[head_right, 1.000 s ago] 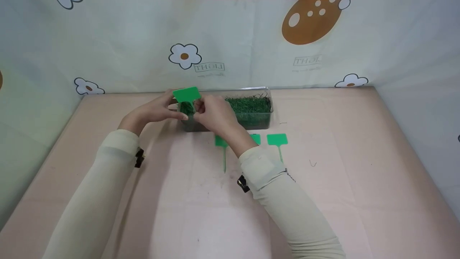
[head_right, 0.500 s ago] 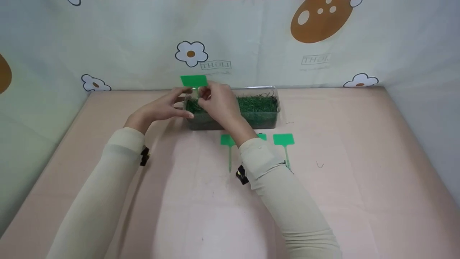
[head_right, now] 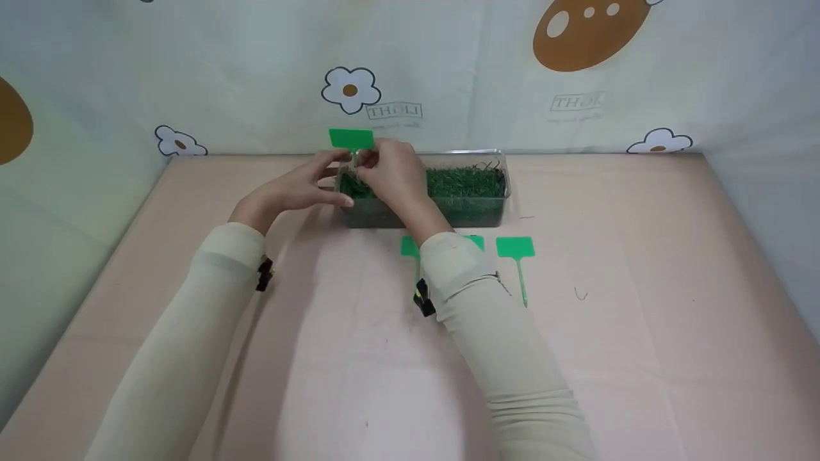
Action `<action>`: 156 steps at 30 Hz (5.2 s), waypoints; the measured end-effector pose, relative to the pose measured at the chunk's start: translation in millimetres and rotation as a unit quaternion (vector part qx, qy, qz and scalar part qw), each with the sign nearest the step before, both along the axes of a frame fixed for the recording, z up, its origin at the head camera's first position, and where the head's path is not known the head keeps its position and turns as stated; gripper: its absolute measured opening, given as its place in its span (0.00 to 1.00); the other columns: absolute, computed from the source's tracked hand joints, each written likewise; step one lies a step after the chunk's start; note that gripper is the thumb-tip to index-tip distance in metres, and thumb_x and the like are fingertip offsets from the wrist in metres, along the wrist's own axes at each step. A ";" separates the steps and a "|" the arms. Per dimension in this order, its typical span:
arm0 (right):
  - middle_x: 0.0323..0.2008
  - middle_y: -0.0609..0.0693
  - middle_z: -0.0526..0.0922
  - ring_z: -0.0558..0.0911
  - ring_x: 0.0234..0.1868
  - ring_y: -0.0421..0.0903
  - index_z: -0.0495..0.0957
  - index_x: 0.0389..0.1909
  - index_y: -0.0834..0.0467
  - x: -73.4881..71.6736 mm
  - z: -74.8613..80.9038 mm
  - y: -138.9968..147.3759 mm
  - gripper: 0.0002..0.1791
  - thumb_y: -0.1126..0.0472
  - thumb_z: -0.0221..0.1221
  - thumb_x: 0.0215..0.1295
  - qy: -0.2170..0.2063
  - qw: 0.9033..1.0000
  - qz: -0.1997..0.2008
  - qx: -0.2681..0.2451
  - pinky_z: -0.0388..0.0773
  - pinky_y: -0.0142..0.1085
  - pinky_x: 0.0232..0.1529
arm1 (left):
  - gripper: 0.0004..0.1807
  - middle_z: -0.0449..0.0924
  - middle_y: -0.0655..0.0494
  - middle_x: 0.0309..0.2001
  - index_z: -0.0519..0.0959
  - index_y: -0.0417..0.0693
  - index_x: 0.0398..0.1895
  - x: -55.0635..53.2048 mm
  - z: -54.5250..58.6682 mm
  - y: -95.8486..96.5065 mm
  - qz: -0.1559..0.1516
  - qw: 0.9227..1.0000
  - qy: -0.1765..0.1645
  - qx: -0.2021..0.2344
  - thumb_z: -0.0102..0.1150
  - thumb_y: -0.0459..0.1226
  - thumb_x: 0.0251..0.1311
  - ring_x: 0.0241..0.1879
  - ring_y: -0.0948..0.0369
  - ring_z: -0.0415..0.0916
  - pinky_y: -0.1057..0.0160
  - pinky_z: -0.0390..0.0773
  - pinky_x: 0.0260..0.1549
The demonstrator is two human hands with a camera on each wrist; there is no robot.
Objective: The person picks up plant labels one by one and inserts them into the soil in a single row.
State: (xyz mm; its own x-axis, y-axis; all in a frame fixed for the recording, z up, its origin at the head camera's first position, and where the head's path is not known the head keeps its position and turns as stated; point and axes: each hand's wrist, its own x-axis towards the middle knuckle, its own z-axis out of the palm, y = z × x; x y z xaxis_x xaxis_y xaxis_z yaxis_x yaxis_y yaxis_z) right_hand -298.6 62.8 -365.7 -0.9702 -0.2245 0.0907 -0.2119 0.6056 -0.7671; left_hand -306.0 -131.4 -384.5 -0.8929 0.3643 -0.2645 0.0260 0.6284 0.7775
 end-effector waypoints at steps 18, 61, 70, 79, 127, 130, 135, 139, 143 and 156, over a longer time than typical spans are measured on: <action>0.39 0.53 0.87 0.82 0.39 0.46 0.84 0.39 0.58 -11.0 -9.8 -10.8 0.05 0.61 0.64 0.65 -0.009 0.999 0.011 0.034 0.81 0.41 0.47 | 0.53 0.47 0.61 0.78 0.49 0.73 0.78 -0.3 -0.3 0.1 -0.002 1.000 0.007 0.015 0.73 0.49 0.54 0.78 0.57 0.50 0.45 0.54 0.76; 0.26 0.50 0.74 0.72 0.29 0.48 0.75 0.30 0.57 -16.5 -22.9 -10.5 0.04 0.62 0.56 0.64 -0.047 0.989 -0.028 0.135 0.67 0.37 0.32 | 0.55 0.46 0.58 0.79 0.47 0.66 0.79 -2.0 -0.9 0.6 -0.008 1.000 0.013 -0.014 0.72 0.54 0.53 0.79 0.56 0.48 0.45 0.51 0.77; 0.25 0.49 0.73 0.71 0.28 0.47 0.75 0.30 0.57 -17.4 -23.6 -12.1 0.05 0.62 0.55 0.65 -0.051 0.989 -0.032 0.135 0.67 0.37 0.31 | 0.53 0.47 0.59 0.78 0.49 0.68 0.78 -0.2 -0.4 -0.2 -0.007 1.000 0.015 -0.009 0.72 0.52 0.54 0.79 0.56 0.49 0.43 0.53 0.76; 0.29 0.50 0.79 0.75 0.31 0.47 0.79 0.33 0.57 -17.4 -21.2 -10.2 0.02 0.62 0.61 0.64 -0.072 0.992 -0.019 0.102 0.72 0.37 0.35 | 0.53 0.46 0.61 0.78 0.50 0.71 0.78 0.0 0.0 0.4 -0.003 1.000 0.017 0.003 0.73 0.51 0.53 0.79 0.55 0.48 0.42 0.51 0.76; 0.44 0.56 0.86 0.84 0.44 0.49 0.83 0.45 0.58 38.6 32.0 58.3 0.10 0.59 0.63 0.66 -0.015 0.999 -0.009 0.045 0.81 0.42 0.47 | 0.54 0.43 0.58 0.80 0.48 0.67 0.79 0.3 -1.3 -3.9 -0.006 1.000 0.011 0.011 0.74 0.48 0.53 0.79 0.54 0.48 0.45 0.49 0.77; 0.43 0.56 0.85 0.84 0.44 0.48 0.82 0.45 0.58 47.4 30.3 60.8 0.10 0.60 0.64 0.65 -0.021 0.999 0.005 0.046 0.81 0.42 0.49 | 0.55 0.43 0.58 0.80 0.48 0.66 0.79 0.9 -2.2 -5.7 -0.004 1.000 0.009 0.013 0.74 0.48 0.53 0.79 0.54 0.47 0.44 0.48 0.77; 0.41 0.55 0.85 0.83 0.42 0.46 0.83 0.43 0.59 59.3 26.8 67.8 0.09 0.60 0.65 0.65 -0.019 0.999 0.023 0.043 0.80 0.36 0.45 | 0.55 0.42 0.60 0.80 0.48 0.70 0.78 0.8 -2.7 -5.0 -0.001 1.000 0.011 0.015 0.74 0.48 0.52 0.79 0.54 0.47 0.44 0.49 0.77; 0.40 0.55 0.85 0.83 0.41 0.46 0.84 0.42 0.58 65.9 24.8 73.6 0.08 0.61 0.65 0.65 -0.019 0.998 0.032 0.055 0.78 0.33 0.41 | 0.56 0.42 0.61 0.80 0.46 0.72 0.78 0.1 -1.6 -2.3 -0.005 1.000 0.011 0.016 0.74 0.49 0.52 0.79 0.55 0.47 0.44 0.50 0.77; 0.42 0.54 0.85 0.83 0.44 0.48 0.83 0.46 0.58 71.1 23.5 76.6 0.10 0.59 0.63 0.66 -0.038 0.995 0.045 0.077 0.80 0.39 0.45 | 0.55 0.43 0.60 0.80 0.47 0.72 0.78 -0.3 0.4 -1.3 -0.004 1.000 0.010 0.015 0.74 0.50 0.53 0.79 0.55 0.47 0.43 0.50 0.77; 0.43 0.55 0.87 0.84 0.45 0.49 0.83 0.46 0.58 76.5 7.8 80.6 0.11 0.59 0.63 0.67 -0.079 0.990 0.058 0.099 0.80 0.43 0.48 | 0.57 0.43 0.60 0.79 0.46 0.72 0.79 -1.6 -1.6 1.6 -0.017 1.000 0.016 0.020 0.75 0.48 0.52 0.79 0.54 0.47 0.47 0.51 0.77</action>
State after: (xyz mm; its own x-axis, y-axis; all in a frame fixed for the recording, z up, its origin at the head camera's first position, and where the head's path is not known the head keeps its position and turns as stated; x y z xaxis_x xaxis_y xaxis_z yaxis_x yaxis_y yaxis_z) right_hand -222.1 143.4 -357.8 -0.9357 -0.3326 -0.1181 -0.1744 0.7266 -0.6646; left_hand -307.6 -129.7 -386.1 -0.8879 0.4039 -0.2202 0.0724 0.5954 0.8002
